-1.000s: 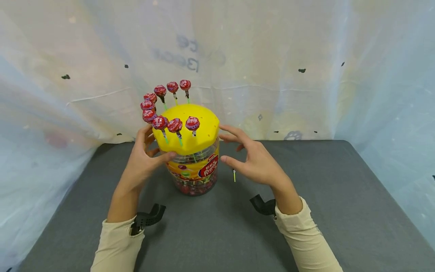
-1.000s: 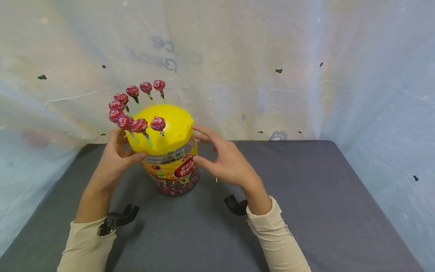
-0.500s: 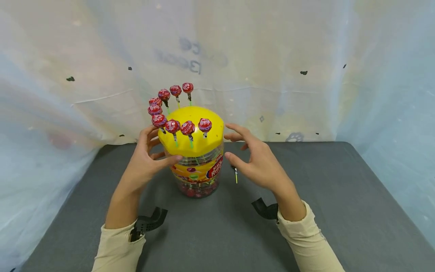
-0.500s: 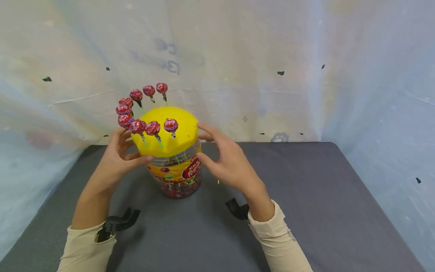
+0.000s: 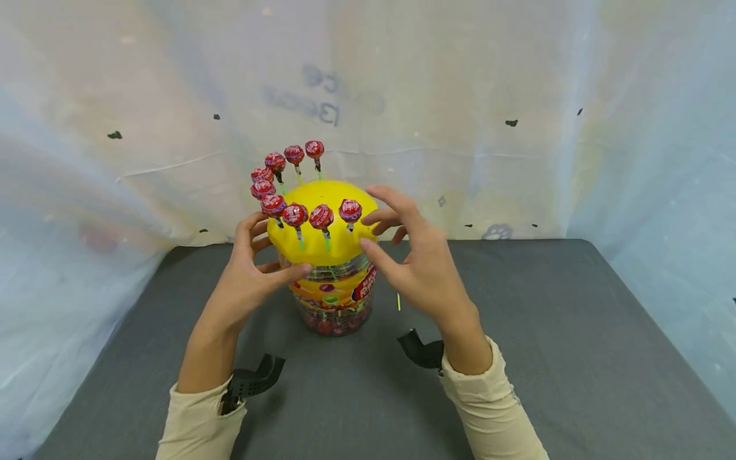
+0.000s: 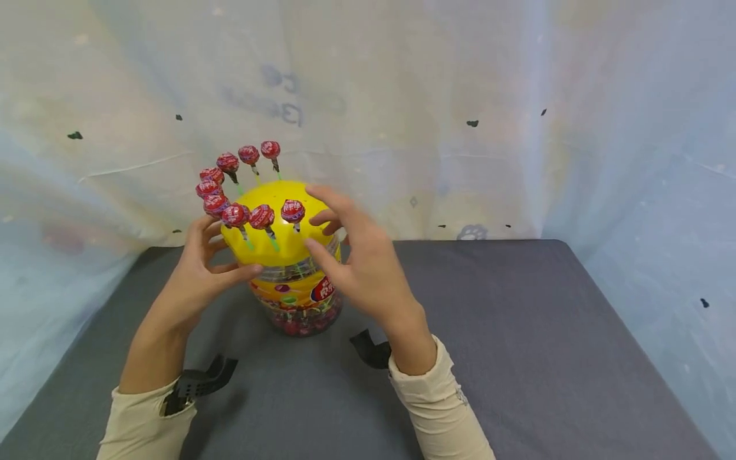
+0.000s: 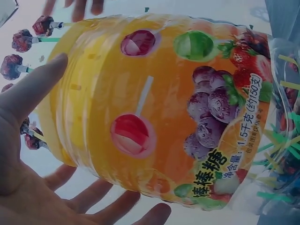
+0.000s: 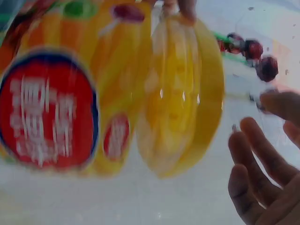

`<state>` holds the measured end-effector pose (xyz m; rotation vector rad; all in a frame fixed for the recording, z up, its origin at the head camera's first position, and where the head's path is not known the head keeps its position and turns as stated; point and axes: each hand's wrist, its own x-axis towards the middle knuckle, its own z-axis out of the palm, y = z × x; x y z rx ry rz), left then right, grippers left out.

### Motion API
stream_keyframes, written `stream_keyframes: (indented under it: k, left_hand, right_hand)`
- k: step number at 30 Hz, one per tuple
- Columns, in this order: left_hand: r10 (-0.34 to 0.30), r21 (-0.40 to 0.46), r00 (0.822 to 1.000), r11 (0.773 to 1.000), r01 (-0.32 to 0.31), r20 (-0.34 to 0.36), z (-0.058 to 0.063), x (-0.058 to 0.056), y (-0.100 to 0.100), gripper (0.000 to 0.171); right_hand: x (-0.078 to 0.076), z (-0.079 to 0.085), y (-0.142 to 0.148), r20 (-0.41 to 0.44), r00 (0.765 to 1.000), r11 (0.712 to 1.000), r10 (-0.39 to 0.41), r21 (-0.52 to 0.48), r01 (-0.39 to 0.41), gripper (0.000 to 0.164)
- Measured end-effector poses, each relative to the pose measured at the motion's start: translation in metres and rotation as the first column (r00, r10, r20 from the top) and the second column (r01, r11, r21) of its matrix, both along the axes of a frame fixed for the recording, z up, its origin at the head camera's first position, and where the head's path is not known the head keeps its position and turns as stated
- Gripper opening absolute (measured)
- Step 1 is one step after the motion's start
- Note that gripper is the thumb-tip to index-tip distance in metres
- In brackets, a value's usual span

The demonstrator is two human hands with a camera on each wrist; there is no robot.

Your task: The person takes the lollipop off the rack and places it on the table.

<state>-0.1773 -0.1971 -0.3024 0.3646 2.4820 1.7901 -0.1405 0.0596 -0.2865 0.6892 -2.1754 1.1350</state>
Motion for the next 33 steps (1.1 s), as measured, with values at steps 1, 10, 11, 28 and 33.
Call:
stream_keyframes:
  k: [1,10,11,28,33]
  left_hand:
    - [-0.002,0.004,1.000,1.000,0.003,-0.005,-0.001,-0.001,0.001,0.103]
    - [-0.046,0.064,0.998,0.997,0.048,-0.035,-0.008,-0.004,0.008,0.106]
    - [-0.047,0.067,0.998,0.997,0.050,-0.039,-0.009,-0.004,0.009,0.106]
    - [0.059,-0.002,0.997,0.998,-0.059,-0.052,-0.013,-0.003,0.026,0.110]
    - [0.066,-0.010,0.996,0.998,-0.067,-0.067,-0.012,-0.003,0.026,0.110]
  right_hand:
    - [-0.001,0.001,-0.003,-0.021,1.000,1.000,0.004,0.010,-0.004,0.062]
    - [-0.008,-0.005,-0.014,-0.125,0.992,0.999,-0.022,0.045,0.028,0.056]
    - [-0.009,-0.005,-0.015,-0.134,0.991,0.999,-0.018,0.035,0.023,0.055]
    - [-0.025,-0.014,-0.019,-0.231,0.967,0.989,-0.108,-0.120,0.081,0.045]
    - [-0.024,-0.012,-0.020,-0.288,0.949,0.975,-0.125,-0.214,0.064,0.044]
